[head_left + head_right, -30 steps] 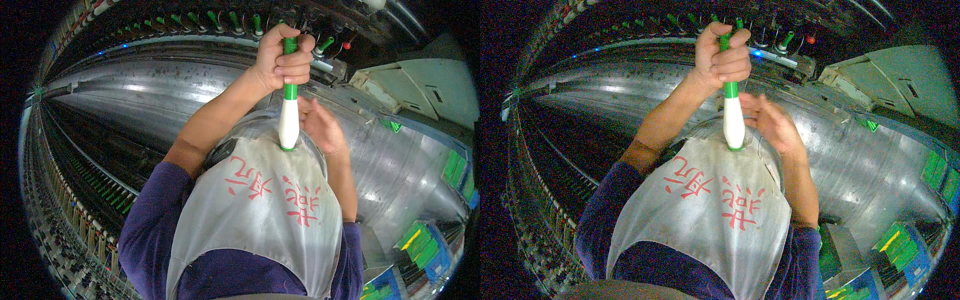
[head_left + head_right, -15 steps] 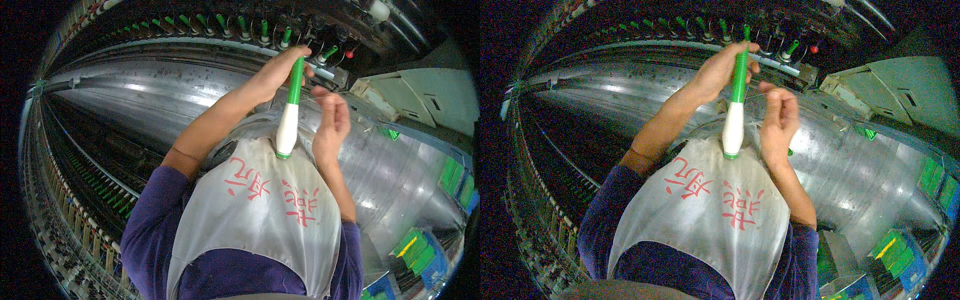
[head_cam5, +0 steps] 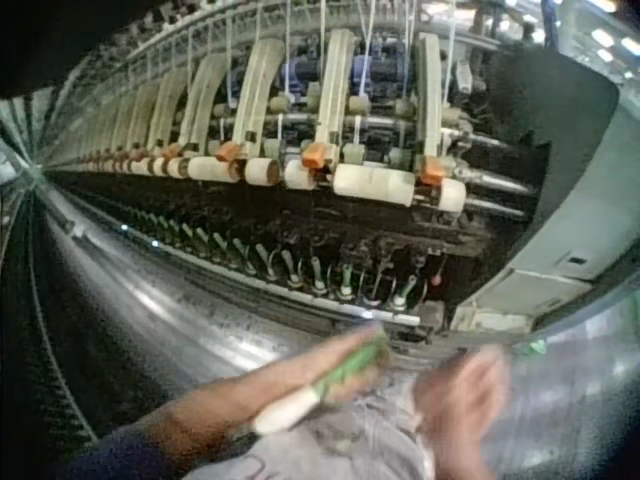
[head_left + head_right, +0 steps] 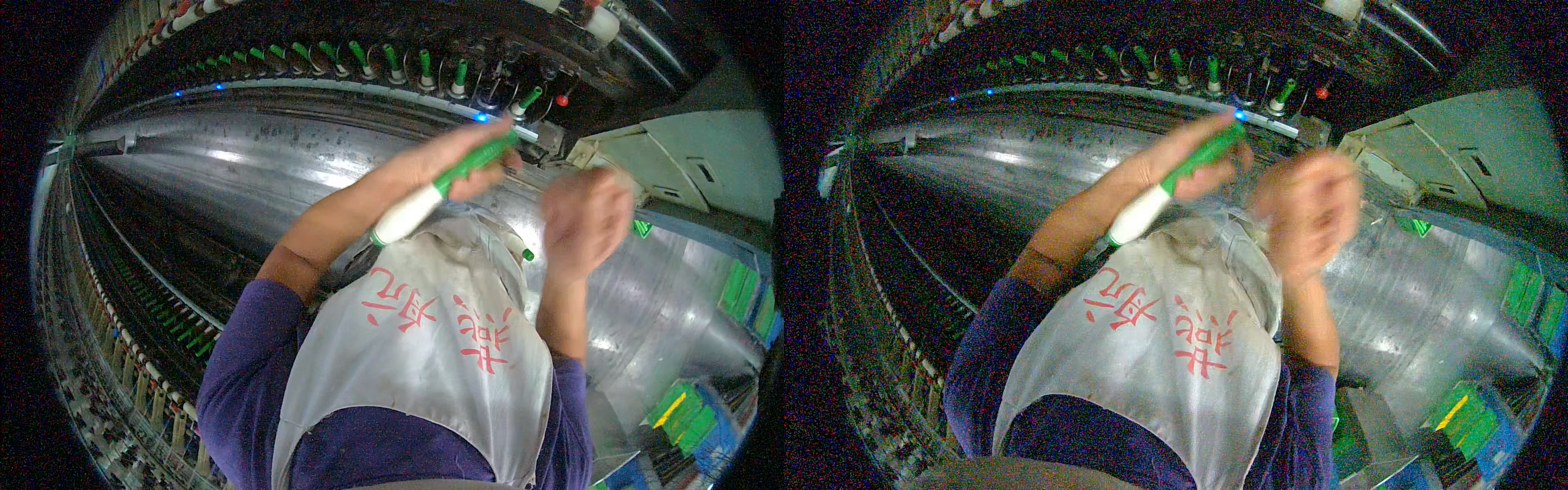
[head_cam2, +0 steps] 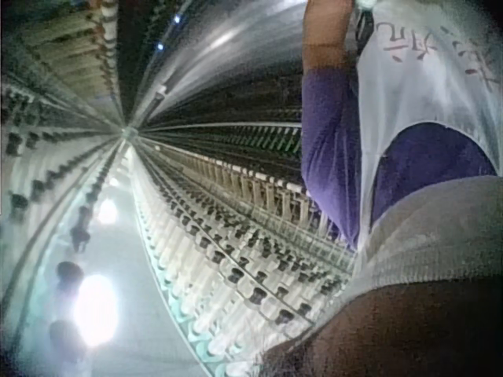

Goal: The person tends a ring spinning frame in a textile mill, reaching up to the machine to remove full yarn bobbins and replace them with empty tubes, and uses a green-handled tool to work on the spindles. They walk along the aisle between machine rows and repeat the bobbin-changing cycle at different spindle positions.

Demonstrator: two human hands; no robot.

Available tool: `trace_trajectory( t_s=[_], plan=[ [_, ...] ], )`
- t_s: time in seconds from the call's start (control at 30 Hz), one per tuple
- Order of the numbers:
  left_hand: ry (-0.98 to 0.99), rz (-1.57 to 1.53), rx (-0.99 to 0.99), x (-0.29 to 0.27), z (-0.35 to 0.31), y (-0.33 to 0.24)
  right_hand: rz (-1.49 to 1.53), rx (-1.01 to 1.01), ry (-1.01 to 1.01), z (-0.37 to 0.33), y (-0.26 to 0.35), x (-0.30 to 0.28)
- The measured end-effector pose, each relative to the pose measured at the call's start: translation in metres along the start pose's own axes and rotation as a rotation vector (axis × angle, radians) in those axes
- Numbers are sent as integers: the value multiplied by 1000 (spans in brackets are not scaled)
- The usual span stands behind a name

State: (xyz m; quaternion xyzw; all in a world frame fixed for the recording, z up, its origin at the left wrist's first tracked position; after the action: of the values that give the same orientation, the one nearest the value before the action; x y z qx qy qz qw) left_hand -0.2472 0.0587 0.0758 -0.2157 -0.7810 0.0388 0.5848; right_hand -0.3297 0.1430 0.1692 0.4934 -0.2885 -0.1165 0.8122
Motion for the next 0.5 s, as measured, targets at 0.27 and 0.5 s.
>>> trace_trajectory(
  t_s=[0.27,0.5],
  plan=[
    [232,1024,-469,-10,-46,34,39,-250,-305,95,99,-276],
    [-631,523,96,-177,-180,-55,-796,770,15,-36,-33,-308]
  ],
)
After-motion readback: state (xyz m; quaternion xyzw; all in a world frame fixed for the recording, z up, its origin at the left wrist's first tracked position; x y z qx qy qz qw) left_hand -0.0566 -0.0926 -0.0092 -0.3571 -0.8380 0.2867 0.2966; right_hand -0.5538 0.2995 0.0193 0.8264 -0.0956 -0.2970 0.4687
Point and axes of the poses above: each hand's wrist, its own z-axis towards the middle knuckle, its own x-axis out of the palm, y = z × x, the point moved 7 cm from there along z, towards the middle knuckle, and after that the axes turned 1 degree about -y, right-handed, at the moved point
